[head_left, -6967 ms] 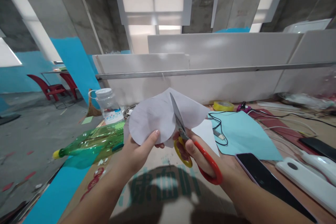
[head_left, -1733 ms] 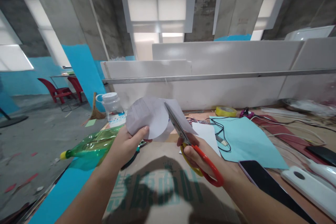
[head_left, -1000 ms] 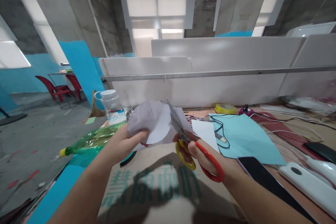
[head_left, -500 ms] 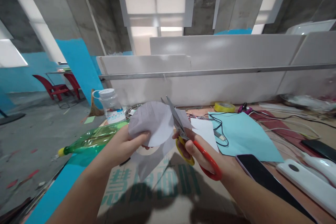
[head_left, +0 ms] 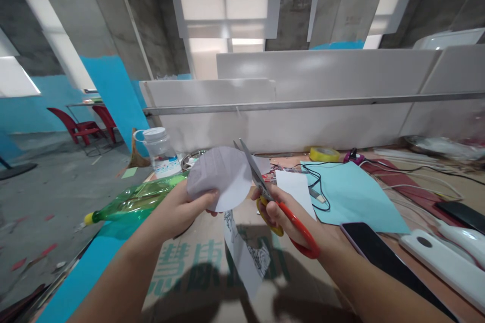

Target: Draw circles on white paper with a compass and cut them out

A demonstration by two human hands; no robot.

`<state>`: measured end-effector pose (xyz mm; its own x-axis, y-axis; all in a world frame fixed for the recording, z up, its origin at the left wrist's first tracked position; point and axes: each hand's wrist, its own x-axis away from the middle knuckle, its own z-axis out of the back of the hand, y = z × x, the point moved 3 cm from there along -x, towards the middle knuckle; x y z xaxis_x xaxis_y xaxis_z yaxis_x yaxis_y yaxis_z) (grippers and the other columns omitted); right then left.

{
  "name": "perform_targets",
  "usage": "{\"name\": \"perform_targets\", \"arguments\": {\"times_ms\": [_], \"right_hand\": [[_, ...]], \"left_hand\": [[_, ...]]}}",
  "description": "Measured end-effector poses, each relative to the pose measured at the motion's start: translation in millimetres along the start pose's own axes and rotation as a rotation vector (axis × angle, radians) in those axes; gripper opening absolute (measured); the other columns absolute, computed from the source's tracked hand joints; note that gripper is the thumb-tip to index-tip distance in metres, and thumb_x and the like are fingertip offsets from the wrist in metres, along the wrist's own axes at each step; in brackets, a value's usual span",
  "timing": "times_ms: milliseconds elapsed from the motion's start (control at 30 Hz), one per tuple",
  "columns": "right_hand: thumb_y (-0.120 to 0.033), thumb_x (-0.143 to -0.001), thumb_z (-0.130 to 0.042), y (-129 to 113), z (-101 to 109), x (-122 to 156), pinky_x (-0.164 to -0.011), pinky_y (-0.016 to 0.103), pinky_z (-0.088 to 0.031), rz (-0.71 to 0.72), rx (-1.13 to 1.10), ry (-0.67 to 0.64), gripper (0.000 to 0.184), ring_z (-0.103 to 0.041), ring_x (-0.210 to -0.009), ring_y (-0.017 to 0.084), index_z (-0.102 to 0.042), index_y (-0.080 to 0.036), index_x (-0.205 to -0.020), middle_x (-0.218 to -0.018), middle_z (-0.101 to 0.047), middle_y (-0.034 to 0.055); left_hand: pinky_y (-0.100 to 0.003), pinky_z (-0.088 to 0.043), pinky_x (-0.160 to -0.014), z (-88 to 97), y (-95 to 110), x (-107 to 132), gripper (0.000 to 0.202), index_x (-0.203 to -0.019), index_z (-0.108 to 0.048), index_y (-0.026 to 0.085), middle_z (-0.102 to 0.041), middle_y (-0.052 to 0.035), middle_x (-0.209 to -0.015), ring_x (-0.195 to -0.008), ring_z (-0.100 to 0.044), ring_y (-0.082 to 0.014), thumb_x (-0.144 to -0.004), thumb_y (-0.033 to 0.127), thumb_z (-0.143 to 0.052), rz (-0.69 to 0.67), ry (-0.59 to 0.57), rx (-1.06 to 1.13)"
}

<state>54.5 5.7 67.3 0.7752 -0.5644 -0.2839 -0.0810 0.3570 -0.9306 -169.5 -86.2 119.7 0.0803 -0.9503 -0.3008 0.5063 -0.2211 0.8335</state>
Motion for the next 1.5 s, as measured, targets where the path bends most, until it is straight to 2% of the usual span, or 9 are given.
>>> {"name": "perform_targets", "arguments": {"times_ms": [167,433,1033,1500], "right_hand": [[-0.079,-0.089,-0.047,0.1,-0.5,-1.0,-0.054,0.026,-0.034,-0.012,-0.008,-0.006,0.065,-0.037,-0.059,0.009,-0.052,-0.019,-0.114,-0.078,-0.043,-0.0030],[-0.077,-0.090,-0.048,3.3,-1.6,-0.8,-0.051,0.026,-0.031,-0.019,-0.026,-0.026,0.061,-0.036,-0.057,0.010,-0.051,-0.021,-0.114,-0.073,-0.040,-0.0050],[-0.072,-0.092,-0.053,2.3,-0.7,-1.5,-0.050,0.025,-0.032,-0.016,-0.061,0.002,0.055,-0.037,-0.054,0.008,-0.052,-0.020,-0.111,-0.071,-0.040,-0.0061],[-0.075,-0.087,-0.056,-0.8,1.1,-3.4,-0.049,0.024,-0.033,-0.022,-0.016,0.034,0.060,-0.037,-0.056,0.008,-0.055,-0.019,-0.108,-0.071,-0.041,-0.0057]], "left_hand": [[-0.024,-0.054,-0.061,0.5,-5.5,-0.9,0.019,-0.077,-0.065,0.020,-0.069,0.0013,-0.070,-0.067,-0.066,-0.0156,-0.088,0.035,-0.063,0.021,-0.043,0.045],[-0.023,-0.053,-0.063,0.9,-13.8,-3.1,0.022,-0.078,-0.065,0.019,-0.069,0.0011,-0.071,-0.068,-0.066,-0.0146,-0.091,0.037,-0.063,0.022,-0.082,0.094],[-0.023,-0.053,-0.065,2.8,-11.9,-4.0,0.025,-0.078,-0.067,0.020,-0.071,0.0006,-0.072,-0.071,-0.067,-0.0154,-0.091,0.040,-0.062,0.007,-0.075,0.068],[-0.026,-0.057,-0.063,4.6,-8.1,-4.5,0.022,-0.080,-0.068,0.021,-0.071,-0.0007,-0.074,-0.071,-0.068,-0.0180,-0.086,0.041,-0.064,0.052,-0.042,0.101]]}}
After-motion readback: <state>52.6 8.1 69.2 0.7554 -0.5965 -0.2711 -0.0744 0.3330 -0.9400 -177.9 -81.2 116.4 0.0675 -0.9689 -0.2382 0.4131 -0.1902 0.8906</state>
